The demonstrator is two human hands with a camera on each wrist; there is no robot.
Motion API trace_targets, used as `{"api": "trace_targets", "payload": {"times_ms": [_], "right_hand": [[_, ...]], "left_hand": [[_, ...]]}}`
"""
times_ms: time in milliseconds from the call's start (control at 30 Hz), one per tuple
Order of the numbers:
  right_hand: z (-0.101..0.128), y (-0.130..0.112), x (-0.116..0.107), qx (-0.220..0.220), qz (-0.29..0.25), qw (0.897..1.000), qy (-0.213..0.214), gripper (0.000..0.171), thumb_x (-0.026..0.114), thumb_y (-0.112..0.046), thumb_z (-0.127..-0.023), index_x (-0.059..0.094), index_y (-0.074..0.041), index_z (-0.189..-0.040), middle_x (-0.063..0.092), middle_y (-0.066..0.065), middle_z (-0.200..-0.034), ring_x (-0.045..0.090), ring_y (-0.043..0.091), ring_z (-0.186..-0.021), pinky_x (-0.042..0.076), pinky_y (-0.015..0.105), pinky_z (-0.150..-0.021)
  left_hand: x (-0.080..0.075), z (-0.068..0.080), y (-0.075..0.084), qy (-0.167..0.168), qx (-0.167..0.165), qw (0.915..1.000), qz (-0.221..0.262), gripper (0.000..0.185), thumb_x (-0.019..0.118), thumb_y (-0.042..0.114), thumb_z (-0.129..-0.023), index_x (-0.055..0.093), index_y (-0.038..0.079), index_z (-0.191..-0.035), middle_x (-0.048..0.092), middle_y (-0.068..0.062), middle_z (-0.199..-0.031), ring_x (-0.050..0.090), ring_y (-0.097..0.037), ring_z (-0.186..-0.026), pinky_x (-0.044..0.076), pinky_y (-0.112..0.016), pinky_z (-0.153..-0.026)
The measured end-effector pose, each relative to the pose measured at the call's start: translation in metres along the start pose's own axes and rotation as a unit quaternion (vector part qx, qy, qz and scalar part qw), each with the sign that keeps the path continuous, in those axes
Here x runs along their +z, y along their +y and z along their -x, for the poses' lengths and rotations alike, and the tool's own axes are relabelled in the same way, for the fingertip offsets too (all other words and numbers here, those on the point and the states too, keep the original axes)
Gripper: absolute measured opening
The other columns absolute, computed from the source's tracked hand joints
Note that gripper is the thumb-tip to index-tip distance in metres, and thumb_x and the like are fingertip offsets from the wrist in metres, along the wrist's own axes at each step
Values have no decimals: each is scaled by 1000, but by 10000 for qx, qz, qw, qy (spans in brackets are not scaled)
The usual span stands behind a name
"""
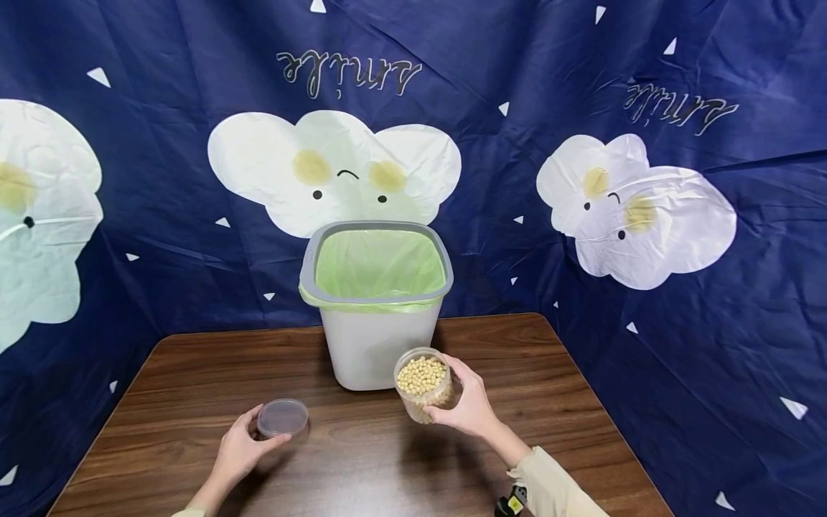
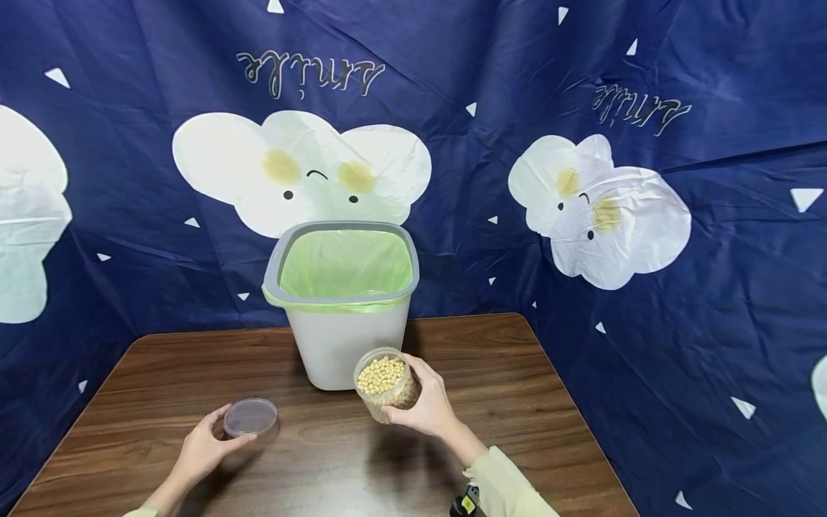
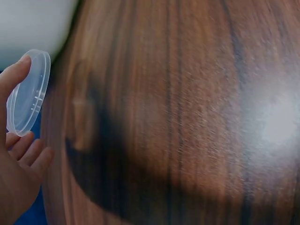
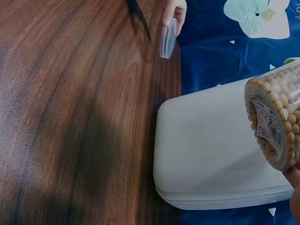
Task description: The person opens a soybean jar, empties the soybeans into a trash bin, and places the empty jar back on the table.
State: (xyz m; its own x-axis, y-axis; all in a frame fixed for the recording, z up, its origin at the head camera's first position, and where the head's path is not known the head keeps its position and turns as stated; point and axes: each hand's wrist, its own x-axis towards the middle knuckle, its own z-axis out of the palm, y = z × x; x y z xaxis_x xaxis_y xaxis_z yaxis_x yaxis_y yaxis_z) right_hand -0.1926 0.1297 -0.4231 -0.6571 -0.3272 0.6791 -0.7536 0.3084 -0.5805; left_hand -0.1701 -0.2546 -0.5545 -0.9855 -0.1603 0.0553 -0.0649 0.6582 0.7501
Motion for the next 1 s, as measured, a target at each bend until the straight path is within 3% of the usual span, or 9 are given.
{"api": "trace_targets", "payload": {"times_ms": [267,533,800,1000], "right_hand": [[3,1,0,155,23,9999,22,74,79,-4,-51,50,13,-117,59,25,-106,59,36,-89,53,35,-73],[5,2,-1,48,-32,9997,221,72,79,-3,-51,50,16,-114,59,28,-104,59,32,-88,52,35,-74],[7,3,-4,214,-50,9991,360,71,78,-3,-51,51,15,-114,58,28,-107,58,28,-90,49,26,-76],[6,3,-6,244,-92,9991,346,73,78,-4,-51,50,14,-116,58,27,-107,59,24,-91,51,28,-72]], "left_hand": [[5,2,-15,-23,529,9951,-838,93,79,45,-61,44,-14,-124,48,-36,-119,44,-50,-109,37,-59,-86],[7,3,-22,25,958,9877,-1239,91,80,47,-57,49,-12,-118,53,-31,-114,51,-46,-104,42,-56,-82],[8,2,-27,-5,1226,9829,-1374,92,81,48,-54,51,-13,-115,54,-29,-112,52,-43,-104,42,-54,-84],[10,2,-30,-41,1281,9824,-1361,96,81,51,-52,50,-12,-117,53,-30,-114,50,-44,-106,40,-55,-86]]}}
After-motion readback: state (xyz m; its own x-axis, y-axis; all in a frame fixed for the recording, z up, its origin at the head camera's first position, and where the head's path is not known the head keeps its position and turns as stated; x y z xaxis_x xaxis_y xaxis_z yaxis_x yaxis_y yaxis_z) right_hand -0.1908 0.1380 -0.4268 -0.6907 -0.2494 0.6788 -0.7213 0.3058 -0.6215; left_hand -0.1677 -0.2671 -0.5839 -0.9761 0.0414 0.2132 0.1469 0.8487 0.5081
